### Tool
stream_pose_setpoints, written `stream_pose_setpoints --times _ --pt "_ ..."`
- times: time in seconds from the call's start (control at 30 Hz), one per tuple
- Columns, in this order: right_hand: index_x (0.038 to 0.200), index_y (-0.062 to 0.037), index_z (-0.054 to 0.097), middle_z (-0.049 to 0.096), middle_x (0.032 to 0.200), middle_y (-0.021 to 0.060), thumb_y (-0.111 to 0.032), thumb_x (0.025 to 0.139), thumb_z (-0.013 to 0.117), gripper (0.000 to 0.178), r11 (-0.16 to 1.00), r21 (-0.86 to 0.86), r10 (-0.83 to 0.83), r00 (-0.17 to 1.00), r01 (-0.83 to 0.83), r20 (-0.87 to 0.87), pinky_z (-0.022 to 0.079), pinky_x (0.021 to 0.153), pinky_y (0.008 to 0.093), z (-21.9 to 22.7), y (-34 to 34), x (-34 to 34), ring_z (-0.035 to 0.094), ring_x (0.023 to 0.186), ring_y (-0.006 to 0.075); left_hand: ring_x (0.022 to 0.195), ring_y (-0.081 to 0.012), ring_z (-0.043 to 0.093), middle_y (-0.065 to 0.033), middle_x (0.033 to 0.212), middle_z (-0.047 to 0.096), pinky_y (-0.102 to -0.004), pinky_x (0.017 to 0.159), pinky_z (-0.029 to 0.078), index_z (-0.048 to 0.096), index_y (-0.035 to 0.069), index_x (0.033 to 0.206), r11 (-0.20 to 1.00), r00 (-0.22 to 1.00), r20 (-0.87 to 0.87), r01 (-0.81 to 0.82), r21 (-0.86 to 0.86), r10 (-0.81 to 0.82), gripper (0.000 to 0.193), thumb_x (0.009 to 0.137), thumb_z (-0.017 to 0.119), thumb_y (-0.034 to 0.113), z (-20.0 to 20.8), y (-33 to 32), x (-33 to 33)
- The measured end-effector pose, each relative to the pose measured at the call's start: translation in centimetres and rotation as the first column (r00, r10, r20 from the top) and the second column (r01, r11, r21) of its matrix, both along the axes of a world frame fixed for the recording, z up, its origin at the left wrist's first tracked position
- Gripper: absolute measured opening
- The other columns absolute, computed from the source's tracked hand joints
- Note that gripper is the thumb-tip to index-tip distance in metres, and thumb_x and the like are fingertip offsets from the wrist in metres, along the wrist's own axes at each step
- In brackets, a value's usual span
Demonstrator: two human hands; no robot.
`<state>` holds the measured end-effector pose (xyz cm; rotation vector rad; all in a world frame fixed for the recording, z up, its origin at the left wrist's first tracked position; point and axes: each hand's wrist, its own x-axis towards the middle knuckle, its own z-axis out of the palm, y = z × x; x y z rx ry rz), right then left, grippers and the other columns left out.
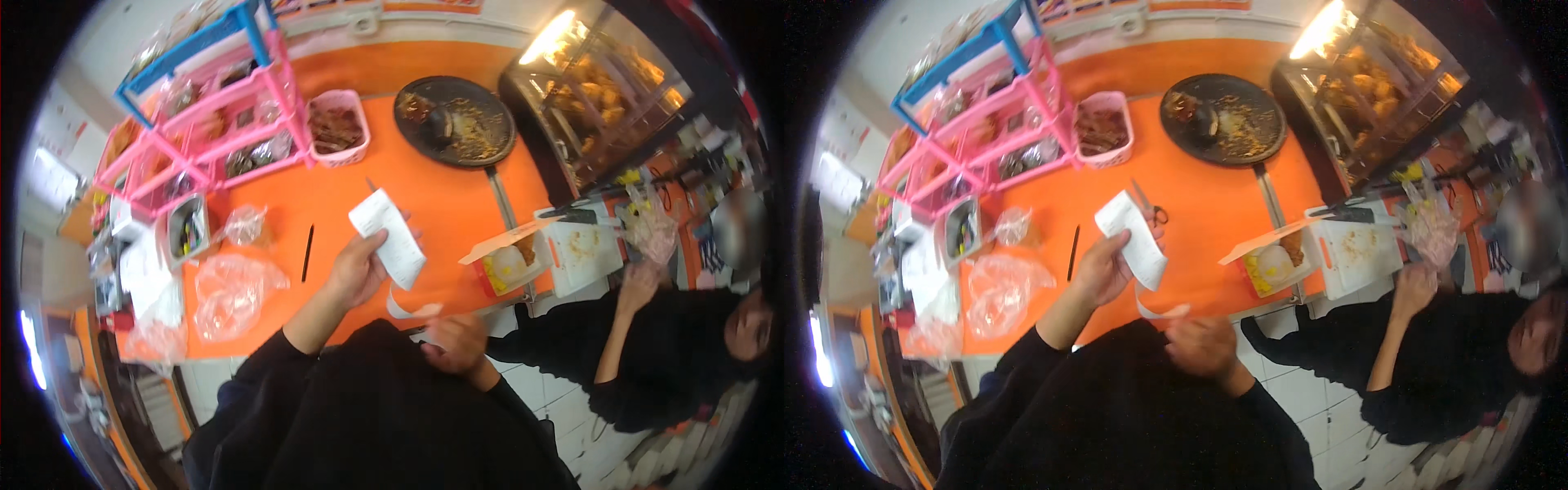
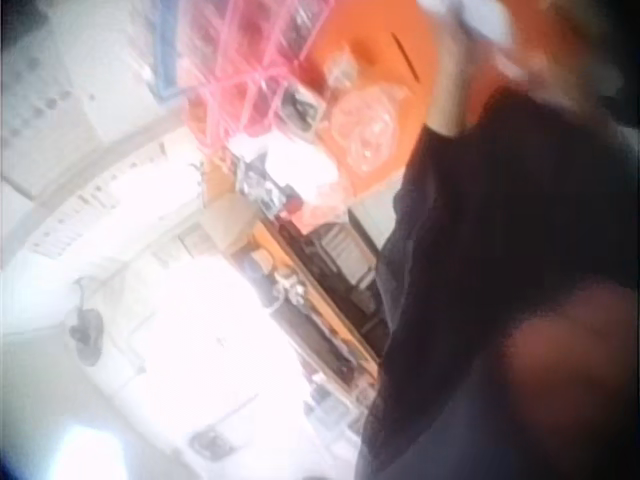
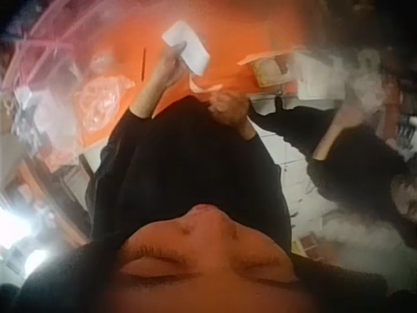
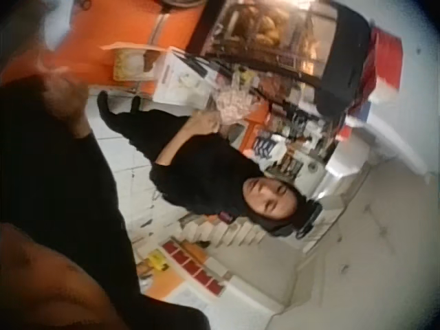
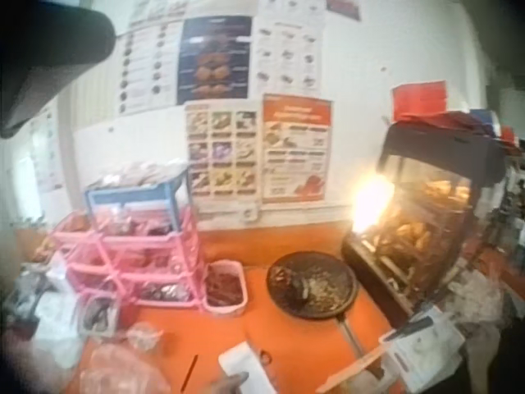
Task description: The person prepares and seals a beverage cup using a sealing machine. They then move to a counter, mark a receipt with a pen, retrieve straws from under a table, and pack the food containers, drink, and utensils into plastic bags.
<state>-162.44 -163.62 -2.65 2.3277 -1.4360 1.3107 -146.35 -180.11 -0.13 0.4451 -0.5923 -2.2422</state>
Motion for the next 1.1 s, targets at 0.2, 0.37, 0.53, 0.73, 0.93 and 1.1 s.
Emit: stream_pose_setpoints --times 0.2,0.37,0.53,0.73,0.93,1.1 --pt "0.104 -0.0034 0.057 0.059 0.094 0.0128 -0.018 0.084 0.062 0.026 0.961 0.006 -0.27 0.938 0.275 0.218 0.045 0.074 0.0394 -1.6 0.2 -2.2 0.055 0.082 0.029 0.123 -0.0324 0.048 -0.0162 0.134 0.045 -0.0444 0.103 0.043 0.03 -0.001 0.137 0.996 0.996 0.006 0.084 0.011 -0.084 0.047 0.096 0.045 0.016 2.4 0.9 1.8" --pt "0.107 -0.0008 0.057 0.059 0.094 0.013 -0.017 0.085 0.06 0.028 0.975 0.147 -0.213 0.878 0.165 0.429 0.044 0.072 0.0336 -0.5 -0.9 -1.2 0.053 0.081 0.0248 0.121 -0.0325 0.05 -0.0148 0.134 0.046 -0.0453 0.104 0.04 0.027 0.004 0.141 0.98 0.98 0.017 0.2 -0.02 -0.2 0.052 0.095 0.047 0.02 2.9 2.2 1.4" --pt "0.107 0.0005 0.057 0.053 0.105 0.0121 -0.014 0.082 0.065 0.03 0.972 0.221 -0.112 0.676 -0.077 0.729 0.044 0.07 0.0295 0.6 -2.0 0.7 0.05 0.082 0.0162 0.123 -0.0331 0.048 -0.0155 0.135 0.044 -0.0459 0.105 0.039 0.028 0.0 0.139 0.954 0.96 0.1 0.274 -0.125 -0.262 0.053 0.096 0.047 0.024 3.0 2.6 0.8" --pt "0.1 0.0007 0.056 0.05 0.102 0.0106 -0.011 0.078 0.07 0.028 0.943 0.245 -0.052 0.629 -0.225 0.776 0.043 0.078 0.0282 -0.7 -1.5 0.6 0.05 0.089 0.0171 0.125 -0.0329 0.046 -0.0172 0.137 0.042 -0.0451 0.105 0.038 0.03 -0.004 0.137 0.925 0.928 0.076 0.371 -0.08 -0.366 0.052 0.097 0.045 0.025 3.2 3.0 0.6" --pt "0.09 0.0003 0.06 0.052 0.103 0.0115 -0.008 0.076 0.07 0.019 0.917 0.338 -0.138 0.626 -0.212 0.768 0.041 0.084 0.0308 -0.6 -1.0 0.8 0.052 0.096 0.0196 0.125 -0.0313 0.046 -0.0172 0.136 0.044 -0.0448 0.105 0.039 0.03 -0.003 0.138 0.939 0.944 0.108 0.325 -0.117 -0.313 0.05 0.097 0.044 0.023 3.4 3.2 0.0" --pt "0.086 0.0016 0.063 0.057 0.096 0.0142 -0.011 0.078 0.068 0.016 0.848 0.512 -0.181 0.831 -0.139 0.525 0.044 0.078 0.0327 -1.5 -0.7 -0.8 0.055 0.09 0.027 0.111 -0.0238 0.057 -0.0134 0.124 0.054 -0.0386 0.092 0.048 0.04 0.002 0.134 0.981 0.934 0.354 0.113 -0.159 -0.05 0.042 0.097 0.045 0.02 0.4 2.4 0.3"
